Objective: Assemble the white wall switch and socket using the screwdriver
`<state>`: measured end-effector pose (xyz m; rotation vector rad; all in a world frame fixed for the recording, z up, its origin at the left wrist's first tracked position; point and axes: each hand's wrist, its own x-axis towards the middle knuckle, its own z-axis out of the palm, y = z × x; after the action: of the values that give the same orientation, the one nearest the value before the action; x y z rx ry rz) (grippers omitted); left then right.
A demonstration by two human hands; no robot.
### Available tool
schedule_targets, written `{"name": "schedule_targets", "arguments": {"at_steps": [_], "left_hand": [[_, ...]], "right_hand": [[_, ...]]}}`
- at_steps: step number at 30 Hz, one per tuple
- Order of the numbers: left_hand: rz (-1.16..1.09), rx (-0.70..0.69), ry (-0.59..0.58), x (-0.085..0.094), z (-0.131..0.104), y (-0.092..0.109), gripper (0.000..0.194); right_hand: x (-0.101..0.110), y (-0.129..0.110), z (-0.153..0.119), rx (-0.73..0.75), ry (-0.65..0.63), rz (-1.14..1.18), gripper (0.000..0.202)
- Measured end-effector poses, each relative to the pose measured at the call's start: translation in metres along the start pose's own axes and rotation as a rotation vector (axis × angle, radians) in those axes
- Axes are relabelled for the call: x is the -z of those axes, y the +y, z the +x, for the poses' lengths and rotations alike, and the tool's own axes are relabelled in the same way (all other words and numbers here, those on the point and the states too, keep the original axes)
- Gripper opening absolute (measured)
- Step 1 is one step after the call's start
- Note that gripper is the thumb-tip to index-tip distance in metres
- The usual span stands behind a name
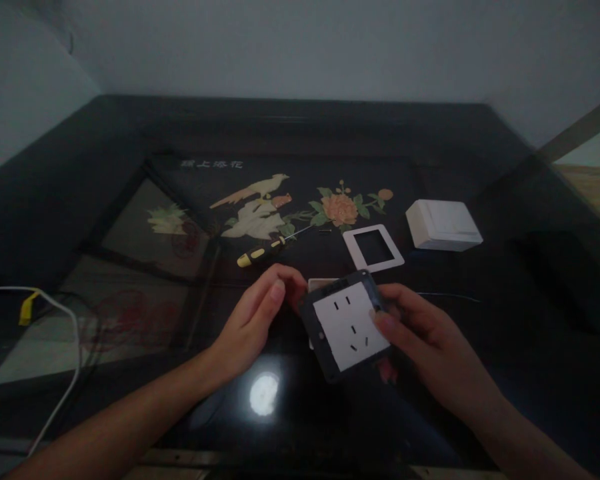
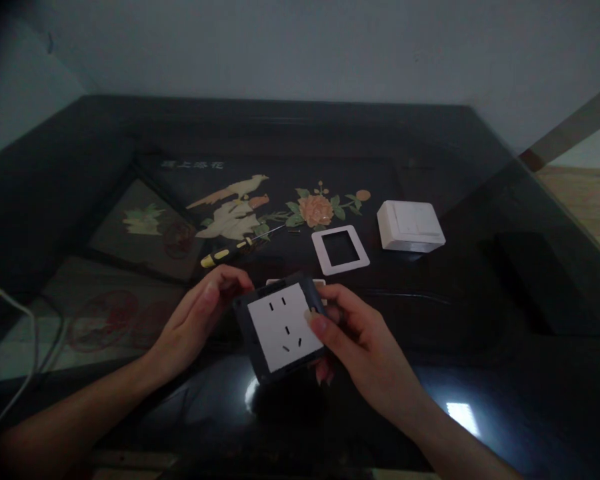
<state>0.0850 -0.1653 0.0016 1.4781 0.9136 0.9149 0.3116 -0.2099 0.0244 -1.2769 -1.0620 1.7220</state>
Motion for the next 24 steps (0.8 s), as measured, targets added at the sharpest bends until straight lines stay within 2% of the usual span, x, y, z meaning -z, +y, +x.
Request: {"name": "schedule_targets", "arguments": {"at_steps": [2, 3, 6, 9, 11, 17, 20, 24], "left_hand": [[0.069, -0.130, 0.052, 0.001, -0.001, -0.006, 0.032], [0.129, -0.210, 0.052, 0.002, -0.002, -0.009, 0.035], [0.284, -0.378, 0.007, 0.003, -0.004, -0.017, 0.067], [0.368, -0.362, -0.043, 0.001, -0.006, -0.019, 0.102], [0.443, -0.336, -0.065, -0.001, -0.007, -0.016, 0.110], [0.515, -0.265, -0.079, -0.003, -0.008, -0.007, 0.096], [0.456, -0.199, -0.091, -0.003, -0.006, -0.007, 0.089], [0.385, -0.125, -0.123, -0.004, -0.005, -0.007, 0.085]], "right_hand": [[0.002, 0.000, 0.001, 0.036, 0.040, 0.011, 0.030], [0.003, 0.000, 0.002, 0.052, 0.052, 0.010, 0.029], [0.003, 0.000, 0.002, 0.081, 0.059, -0.005, 0.024], [0.001, 0.000, 0.001, 0.082, 0.043, -0.003, 0.024], [-0.001, -0.001, 0.000, 0.070, 0.016, 0.001, 0.027], [-0.002, -0.002, 0.000, 0.044, -0.038, -0.041, 0.028], [0.006, -0.005, 0.000, 0.048, -0.019, -0.198, 0.029], [0.023, -0.008, 0.002, 0.210, 0.091, -0.467, 0.040]]}}
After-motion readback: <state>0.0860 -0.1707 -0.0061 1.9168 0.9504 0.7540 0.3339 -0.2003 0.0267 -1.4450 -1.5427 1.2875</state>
